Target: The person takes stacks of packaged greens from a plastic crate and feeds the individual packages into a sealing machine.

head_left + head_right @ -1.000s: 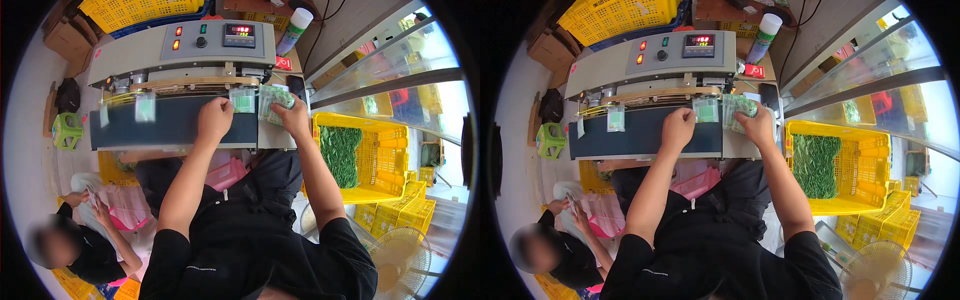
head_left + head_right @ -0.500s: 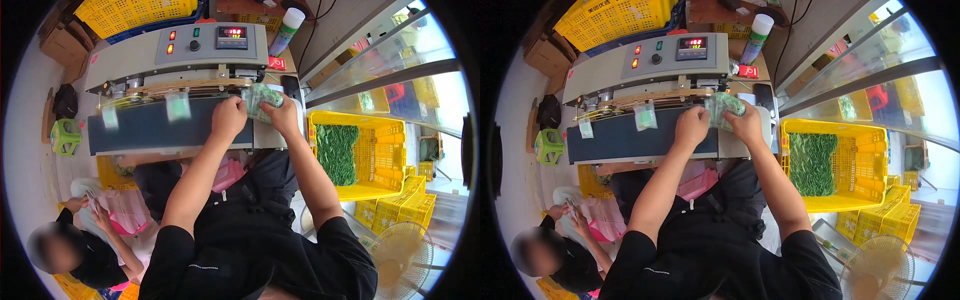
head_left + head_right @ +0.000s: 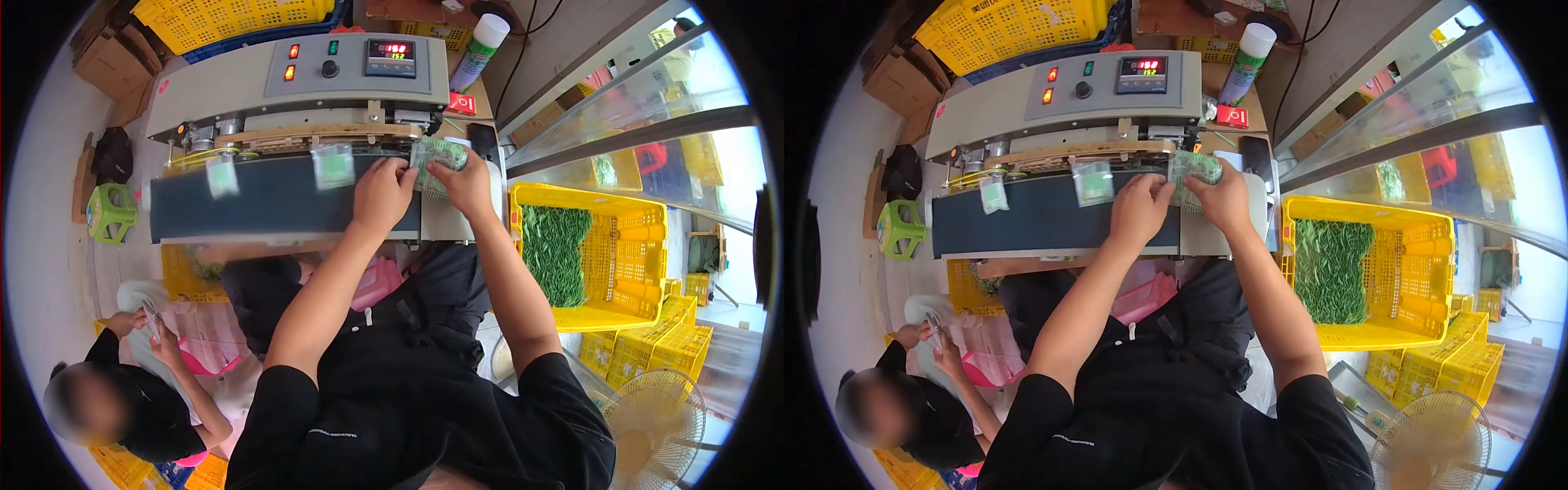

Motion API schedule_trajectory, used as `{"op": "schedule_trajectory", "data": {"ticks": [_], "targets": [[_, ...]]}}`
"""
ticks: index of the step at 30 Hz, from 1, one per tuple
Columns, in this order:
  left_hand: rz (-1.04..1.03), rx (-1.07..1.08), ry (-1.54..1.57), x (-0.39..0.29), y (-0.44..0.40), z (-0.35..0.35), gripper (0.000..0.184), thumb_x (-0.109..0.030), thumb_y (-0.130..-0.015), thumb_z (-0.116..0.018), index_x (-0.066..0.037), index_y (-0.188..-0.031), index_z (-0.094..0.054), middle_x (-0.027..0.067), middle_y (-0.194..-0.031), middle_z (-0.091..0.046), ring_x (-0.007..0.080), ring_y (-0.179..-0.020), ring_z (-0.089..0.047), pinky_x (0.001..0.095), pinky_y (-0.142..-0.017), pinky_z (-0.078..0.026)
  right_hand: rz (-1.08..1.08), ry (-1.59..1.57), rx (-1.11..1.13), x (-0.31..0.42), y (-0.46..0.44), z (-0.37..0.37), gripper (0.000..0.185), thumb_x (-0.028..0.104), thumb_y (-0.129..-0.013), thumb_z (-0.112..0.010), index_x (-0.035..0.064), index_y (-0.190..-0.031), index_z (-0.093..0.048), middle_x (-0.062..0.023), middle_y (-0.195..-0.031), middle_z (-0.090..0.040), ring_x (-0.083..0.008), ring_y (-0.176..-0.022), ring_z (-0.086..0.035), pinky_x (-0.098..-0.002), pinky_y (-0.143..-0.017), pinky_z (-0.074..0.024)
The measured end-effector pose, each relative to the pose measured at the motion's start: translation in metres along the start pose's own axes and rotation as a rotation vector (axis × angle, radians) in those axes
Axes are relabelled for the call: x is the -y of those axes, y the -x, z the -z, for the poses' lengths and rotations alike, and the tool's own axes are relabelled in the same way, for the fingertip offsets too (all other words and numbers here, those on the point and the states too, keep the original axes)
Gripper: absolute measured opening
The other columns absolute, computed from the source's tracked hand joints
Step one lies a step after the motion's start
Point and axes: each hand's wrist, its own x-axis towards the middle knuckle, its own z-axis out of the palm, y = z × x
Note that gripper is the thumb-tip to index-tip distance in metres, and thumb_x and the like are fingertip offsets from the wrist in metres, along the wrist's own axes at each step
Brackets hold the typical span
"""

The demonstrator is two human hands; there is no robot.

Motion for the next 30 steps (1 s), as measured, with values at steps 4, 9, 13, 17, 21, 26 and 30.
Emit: {"op": "schedule_trajectory", "data": {"ticks": [4, 9, 13, 17, 21, 26, 30], "targets": [[0.152, 0.058, -0.018, -0.002, -0.012, -0.004, 0.022, -0.025, -0.092, -0.065, -0.005, -0.087, -0.072, 0.0197, -0.085, -0.072, 0.0409, -0.084, -0.069, 0.0494, -0.076, -0.055, 0.043, 0.082, -0.005, -0.010, -0.002, 0.002, 0.045, 0.016, -0.079, -0.086, -0.0021, -0.116, -0.068, -0.0102, -0.095, -0.076, -0.0149, -0.082, -0.070, -0.0316, -0.075, -0.0562], [0.224, -0.019, -0.117, 0.022, -0.010, 0.030, 0.025, -0.029, -0.092, -0.066, -0.005, -0.089, -0.073, 0.0196, -0.084, -0.073, 0.0390, -0.081, -0.071, 0.0479, -0.074, -0.056, 0.033, 0.070, 0.013, -0.009, 0.000, 0.009, 0.048, 0.015, -0.079, -0.086, 0.0010, -0.122, -0.068, -0.0099, -0.095, -0.076, -0.0142, -0.085, -0.072, -0.0310, -0.077, -0.0568], [0.014, -0.265, -0.120, 0.029, 0.007, 0.055, 0.020, -0.026, -0.089, -0.075, -0.007, -0.091, -0.067, 0.0110, -0.084, -0.068, 0.0316, -0.078, -0.069, 0.0433, -0.067, -0.055, 0.001, 0.004, 0.011, -0.007, 0.004, 0.009, 0.048, 0.012, -0.081, -0.084, 0.0012, -0.125, -0.066, -0.0098, -0.096, -0.076, -0.0139, -0.084, -0.071, -0.0306, -0.076, -0.0567], [-0.060, -0.028, -0.060, 0.003, 0.009, 0.035, 0.024, -0.029, -0.090, -0.072, -0.006, -0.096, -0.068, 0.0107, -0.086, -0.069, 0.0325, -0.079, -0.069, 0.0424, -0.070, -0.055, 0.054, 0.074, 0.024, -0.010, 0.000, 0.004, 0.048, 0.011, -0.081, -0.084, 0.0012, -0.124, -0.066, -0.0095, -0.095, -0.075, -0.0138, -0.084, -0.070, -0.0304, -0.077, -0.0562], [0.062, 0.058, 0.030, -0.005, -0.010, -0.002, 0.023, -0.026, -0.092, -0.067, -0.004, -0.089, -0.073, 0.0177, -0.087, -0.073, 0.0386, -0.084, -0.069, 0.0479, -0.075, -0.055, 0.068, 0.061, 0.050, -0.002, -0.005, -0.001, 0.049, 0.013, -0.080, -0.085, 0.0012, -0.124, -0.066, -0.0099, -0.097, -0.075, -0.0148, -0.087, -0.070, -0.0316, -0.079, -0.0556], [0.213, 0.052, -0.046, 0.005, -0.013, 0.015, 0.025, -0.027, -0.092, -0.064, -0.005, -0.090, -0.075, 0.0203, -0.083, -0.071, 0.0408, -0.081, -0.070, 0.0495, -0.074, -0.055, 0.051, 0.118, -0.009, -0.003, -0.005, 0.002, 0.046, 0.016, -0.078, -0.087, 0.0013, -0.118, -0.067, -0.0101, -0.095, -0.075, -0.0163, -0.085, -0.071, -0.0320, -0.078, -0.0557], [0.182, -0.032, -0.075, 0.030, -0.007, 0.038, 0.024, -0.028, -0.092, -0.068, -0.005, -0.091, -0.073, 0.0183, -0.082, -0.072, 0.0395, -0.080, -0.069, 0.0477, -0.071, -0.055, 0.003, -0.008, 0.010, -0.012, -0.005, 0.001, 0.044, 0.018, -0.079, -0.087, 0.0001, -0.114, -0.068, -0.0082, -0.093, -0.076, -0.0148, -0.082, -0.072, -0.0309, -0.076, -0.0564]]}}
